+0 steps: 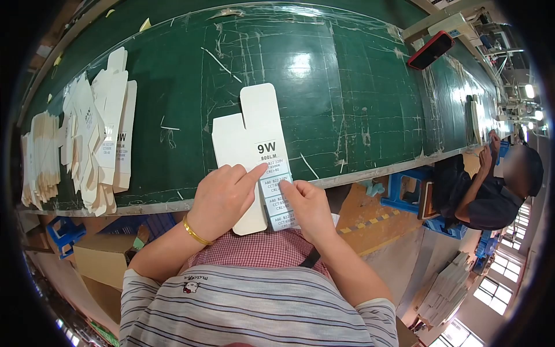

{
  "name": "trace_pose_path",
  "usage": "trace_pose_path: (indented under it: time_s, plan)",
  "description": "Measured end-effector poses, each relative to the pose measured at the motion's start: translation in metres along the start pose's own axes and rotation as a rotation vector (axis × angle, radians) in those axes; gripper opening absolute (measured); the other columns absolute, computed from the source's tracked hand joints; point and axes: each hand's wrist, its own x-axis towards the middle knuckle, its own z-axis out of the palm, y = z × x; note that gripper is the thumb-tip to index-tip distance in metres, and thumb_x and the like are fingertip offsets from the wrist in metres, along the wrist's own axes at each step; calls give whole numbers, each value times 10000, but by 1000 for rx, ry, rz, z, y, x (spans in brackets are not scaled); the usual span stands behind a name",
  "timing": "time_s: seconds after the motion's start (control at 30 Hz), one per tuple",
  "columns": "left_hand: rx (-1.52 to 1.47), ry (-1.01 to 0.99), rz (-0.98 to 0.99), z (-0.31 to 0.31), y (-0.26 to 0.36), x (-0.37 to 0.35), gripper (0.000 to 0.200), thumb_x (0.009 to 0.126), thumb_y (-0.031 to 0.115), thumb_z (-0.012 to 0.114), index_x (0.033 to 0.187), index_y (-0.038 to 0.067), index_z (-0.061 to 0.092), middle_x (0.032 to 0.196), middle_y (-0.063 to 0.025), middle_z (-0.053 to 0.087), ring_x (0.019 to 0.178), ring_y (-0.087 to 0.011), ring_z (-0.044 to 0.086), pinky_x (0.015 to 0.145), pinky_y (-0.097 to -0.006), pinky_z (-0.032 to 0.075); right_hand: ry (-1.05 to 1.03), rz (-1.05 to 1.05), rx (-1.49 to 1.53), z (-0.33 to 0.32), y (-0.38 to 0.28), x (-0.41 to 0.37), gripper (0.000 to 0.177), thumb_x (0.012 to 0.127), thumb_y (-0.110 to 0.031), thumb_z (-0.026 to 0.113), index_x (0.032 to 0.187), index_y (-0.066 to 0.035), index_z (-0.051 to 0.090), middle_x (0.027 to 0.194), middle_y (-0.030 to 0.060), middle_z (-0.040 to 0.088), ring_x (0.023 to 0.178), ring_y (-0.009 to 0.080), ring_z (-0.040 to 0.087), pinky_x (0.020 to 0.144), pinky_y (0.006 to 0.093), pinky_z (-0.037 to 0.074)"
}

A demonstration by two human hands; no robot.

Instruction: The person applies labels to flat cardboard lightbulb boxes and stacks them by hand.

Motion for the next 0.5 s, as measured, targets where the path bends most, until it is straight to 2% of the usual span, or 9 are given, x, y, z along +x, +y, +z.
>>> trace_pose_path:
  time_s: [0.23, 0.33, 0.43, 0.5]
  plan:
    - [48, 22, 32, 3, 1, -2, 431, 762, 53, 659, 1192, 70, 642, 764, -31, 513, 702, -192, 546, 613, -325, 478, -29, -141, -285, -33, 41, -21, 221, 976, -185, 606, 972, 32, 643, 825, 9, 651, 708, 37, 552, 610, 218, 461]
    - [139, 24, 87, 2, 5, -5, 415, 765, 47, 651, 1180, 61, 643, 787, -39, 531, 707, -200, 546, 621, -327, 481, -16, -149, -150, -42, 50, -35, 253, 969, -219, 613, 954, 33, 637, 801, 13, 642, 697, 48, 536, 608, 233, 453]
    - [144, 125, 260, 6, 1, 4, 411, 765, 51, 648, 1175, 63, 645, 854, -48, 570, 741, -207, 548, 665, -334, 483, -23, -167, -72, -46, 57, -42, 268, 968, -235, 614, 946, 32, 639, 788, 11, 635, 697, 50, 524, 610, 240, 446]
    - [227, 78, 242, 12, 2, 11, 412, 773, 76, 656, 1184, 50, 637, 911, -60, 582, 781, -215, 550, 709, -350, 481, -40, -195, -58, -49, 63, -43, 261, 969, -229, 611, 951, 30, 640, 787, 9, 634, 699, 47, 525, 613, 236, 446]
